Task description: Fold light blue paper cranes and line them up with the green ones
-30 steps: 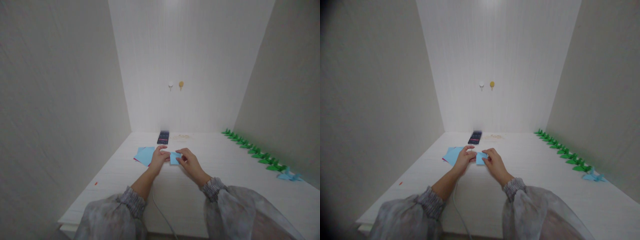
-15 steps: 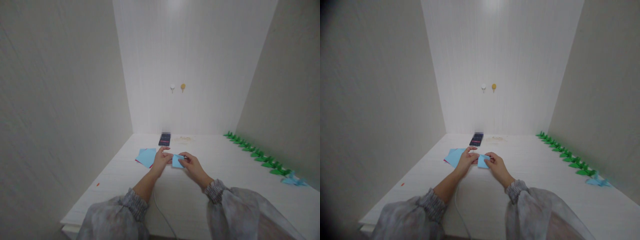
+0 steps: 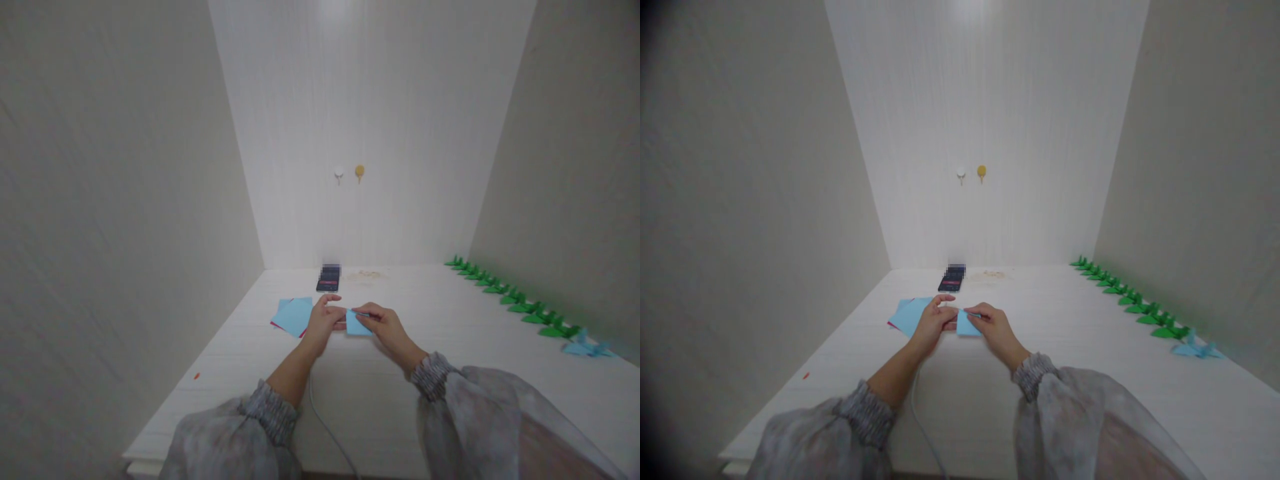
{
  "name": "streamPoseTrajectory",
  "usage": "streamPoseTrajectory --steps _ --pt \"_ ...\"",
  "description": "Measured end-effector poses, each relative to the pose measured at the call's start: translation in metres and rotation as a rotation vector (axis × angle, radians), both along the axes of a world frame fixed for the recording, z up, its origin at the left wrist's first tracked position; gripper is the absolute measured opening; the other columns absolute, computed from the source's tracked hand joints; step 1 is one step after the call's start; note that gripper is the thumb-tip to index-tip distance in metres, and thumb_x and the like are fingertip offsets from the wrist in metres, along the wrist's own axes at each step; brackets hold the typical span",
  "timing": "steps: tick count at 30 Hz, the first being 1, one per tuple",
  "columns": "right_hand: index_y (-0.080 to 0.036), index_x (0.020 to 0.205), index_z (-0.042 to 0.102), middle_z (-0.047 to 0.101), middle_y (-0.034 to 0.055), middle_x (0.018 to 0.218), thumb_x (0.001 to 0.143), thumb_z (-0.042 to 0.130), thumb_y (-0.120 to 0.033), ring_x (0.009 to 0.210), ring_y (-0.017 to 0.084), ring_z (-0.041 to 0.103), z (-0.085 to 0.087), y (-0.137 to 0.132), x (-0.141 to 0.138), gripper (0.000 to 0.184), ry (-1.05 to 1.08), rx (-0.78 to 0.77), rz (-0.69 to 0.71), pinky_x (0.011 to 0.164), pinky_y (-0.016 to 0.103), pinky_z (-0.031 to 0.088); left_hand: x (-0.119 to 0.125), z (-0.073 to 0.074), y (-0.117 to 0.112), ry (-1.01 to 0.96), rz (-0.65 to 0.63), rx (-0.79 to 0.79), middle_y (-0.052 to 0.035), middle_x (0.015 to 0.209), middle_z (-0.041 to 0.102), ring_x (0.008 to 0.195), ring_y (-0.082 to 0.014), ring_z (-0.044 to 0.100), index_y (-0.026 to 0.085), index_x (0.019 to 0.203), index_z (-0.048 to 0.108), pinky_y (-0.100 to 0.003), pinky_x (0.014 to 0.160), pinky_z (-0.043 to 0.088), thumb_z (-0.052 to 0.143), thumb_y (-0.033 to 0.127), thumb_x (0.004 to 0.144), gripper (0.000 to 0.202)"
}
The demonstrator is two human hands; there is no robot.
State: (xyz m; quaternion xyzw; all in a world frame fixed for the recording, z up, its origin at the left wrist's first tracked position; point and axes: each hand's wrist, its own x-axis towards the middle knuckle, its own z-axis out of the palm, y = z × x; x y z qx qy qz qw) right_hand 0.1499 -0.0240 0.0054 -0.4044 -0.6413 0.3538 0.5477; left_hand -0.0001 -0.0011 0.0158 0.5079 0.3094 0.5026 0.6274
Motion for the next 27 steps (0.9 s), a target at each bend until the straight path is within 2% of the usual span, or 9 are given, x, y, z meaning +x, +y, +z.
streamPoseTrajectory --steps 7,13,20,27 --pt "-0.018 0.079 0.065 0.059 0.0037 0.077 0.067 0.056 -0.028 0.069 0.013 0.052 -0.0016 0.0004 0.0008 0.018 -0.014 0.026 -0.014 0.06 0.024 0.04 0.0012 -0.0003 0.0007 0.015 0.035 -0.019 0.0041 0.052 0.052 0.047 -0.0086 0.051 0.015 0.092 0.041 -0.023 0.052 0.044 0.062 0.02 0.055 0.043" --pt "-0.019 0.079 0.066 0.057 0.0035 0.077 0.068 0.056 -0.027 0.07 0.013 0.052 0.0006 -0.0011 0.0006 0.016 -0.019 0.06 0.024 0.062 0.024 0.04 0.0024 -0.0033 0.0034 -0.053 0.058 0.006 0.0068 0.047 0.047 0.042 -0.005 0.045 0.015 0.088 0.041 -0.018 0.047 0.039 0.06 0.015 0.056 0.037" --pt "-0.018 0.076 0.065 0.058 0.0028 0.075 0.065 0.058 -0.028 0.068 0.013 0.052 0.0005 -0.0008 0.0004 0.017 0.027 0.017 0.024 0.06 0.024 0.04 0.002 -0.004 0.0044 -0.037 0.021 -0.041 0.0038 0.051 0.051 0.047 -0.0088 0.051 0.015 0.088 0.043 -0.023 0.05 0.043 0.063 0.021 0.055 0.039" --pt "-0.016 0.085 0.059 0.059 0.0004 0.068 0.062 0.06 -0.029 0.058 0.011 0.052 -0.0011 -0.0021 -0.0011 0.027 0.164 -0.152 0.071 0.056 0.024 0.041 0.0009 -0.0069 0.0062 -0.001 0.021 -0.018 0.0012 0.055 0.055 0.052 -0.0104 0.054 0.014 0.08 0.046 -0.026 0.055 0.045 0.066 0.027 0.055 0.034"
